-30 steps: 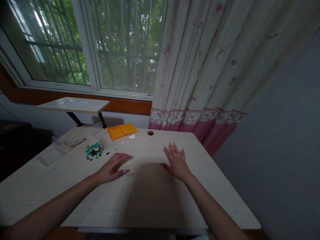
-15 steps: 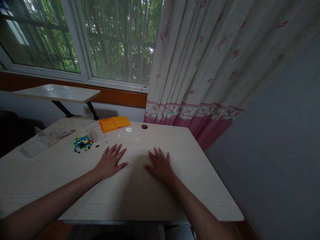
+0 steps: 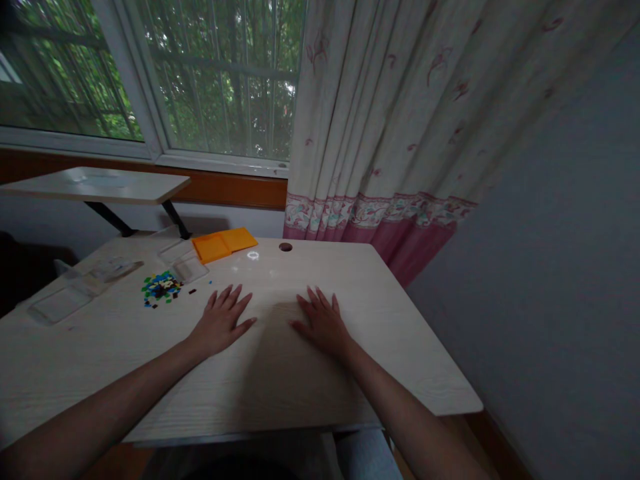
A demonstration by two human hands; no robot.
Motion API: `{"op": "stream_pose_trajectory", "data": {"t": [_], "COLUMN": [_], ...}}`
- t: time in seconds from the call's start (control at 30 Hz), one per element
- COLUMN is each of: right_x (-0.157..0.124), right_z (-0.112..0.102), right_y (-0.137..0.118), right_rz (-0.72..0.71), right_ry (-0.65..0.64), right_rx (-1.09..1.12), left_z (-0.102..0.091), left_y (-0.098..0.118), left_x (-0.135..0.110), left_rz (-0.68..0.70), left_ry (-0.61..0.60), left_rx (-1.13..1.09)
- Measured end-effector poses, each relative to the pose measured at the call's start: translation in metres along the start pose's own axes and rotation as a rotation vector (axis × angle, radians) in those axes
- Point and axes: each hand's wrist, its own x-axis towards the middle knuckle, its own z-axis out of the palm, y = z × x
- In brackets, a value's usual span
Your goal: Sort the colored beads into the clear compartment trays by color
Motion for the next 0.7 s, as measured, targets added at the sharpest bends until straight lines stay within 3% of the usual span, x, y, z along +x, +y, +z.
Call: {"op": "stream_pose_trajectory", "data": {"t": [0.7], "right_x": [0.0014], "right_z": [0.0015], "right_y": [0.0013], "right_rz": [0.001], "right_ry": [-0.005], "right_rx": [-0.006], "left_z": [-0.0023], "left_y": [0.0002], "left_x": [-0.0015], "left_rz": [0.007], "left_ry": [0.005], "left_rx": [-0.004]}}
